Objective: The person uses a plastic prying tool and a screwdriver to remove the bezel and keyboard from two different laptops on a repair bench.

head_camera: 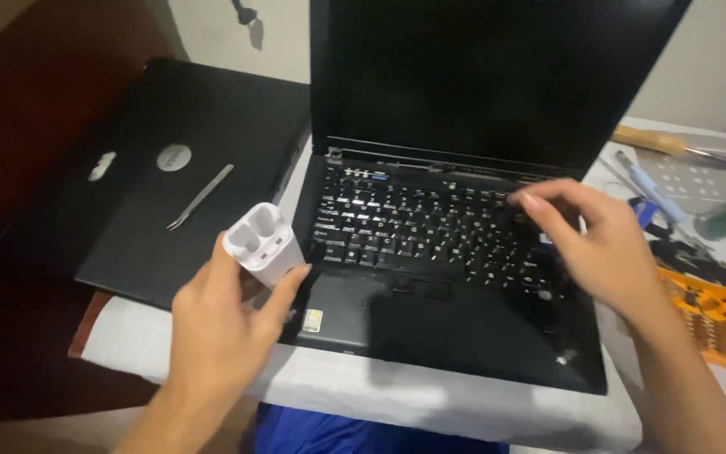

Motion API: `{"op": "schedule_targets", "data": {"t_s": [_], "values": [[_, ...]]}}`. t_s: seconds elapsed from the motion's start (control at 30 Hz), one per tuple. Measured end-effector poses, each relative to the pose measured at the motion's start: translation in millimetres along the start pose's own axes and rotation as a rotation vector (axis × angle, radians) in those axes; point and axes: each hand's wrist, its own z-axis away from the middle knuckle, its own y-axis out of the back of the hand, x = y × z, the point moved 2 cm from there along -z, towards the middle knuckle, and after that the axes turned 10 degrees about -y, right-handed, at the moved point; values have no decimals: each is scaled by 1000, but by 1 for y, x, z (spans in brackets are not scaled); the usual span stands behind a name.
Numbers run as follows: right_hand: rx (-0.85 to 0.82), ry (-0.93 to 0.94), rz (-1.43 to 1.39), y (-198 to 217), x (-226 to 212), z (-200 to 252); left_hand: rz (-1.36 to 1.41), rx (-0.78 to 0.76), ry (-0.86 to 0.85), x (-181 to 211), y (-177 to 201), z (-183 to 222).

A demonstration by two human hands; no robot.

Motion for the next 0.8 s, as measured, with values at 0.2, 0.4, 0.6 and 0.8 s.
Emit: {"op": "schedule_targets", "data": {"t_s": [0.2,0.4,0.6,0.8], "values": [[-46,-120,17,20,12,56,-160,96,-69,38,-45,17],[-93,-191,-141,5,81,118,-141,237,-86,69,-78,22],[-85,-217,-166,-15,95,133,-135,-6,-175,154,-150,19],[-93,-304,-318,-17,121,136,-96,171,-254,233,-215,24]]}}
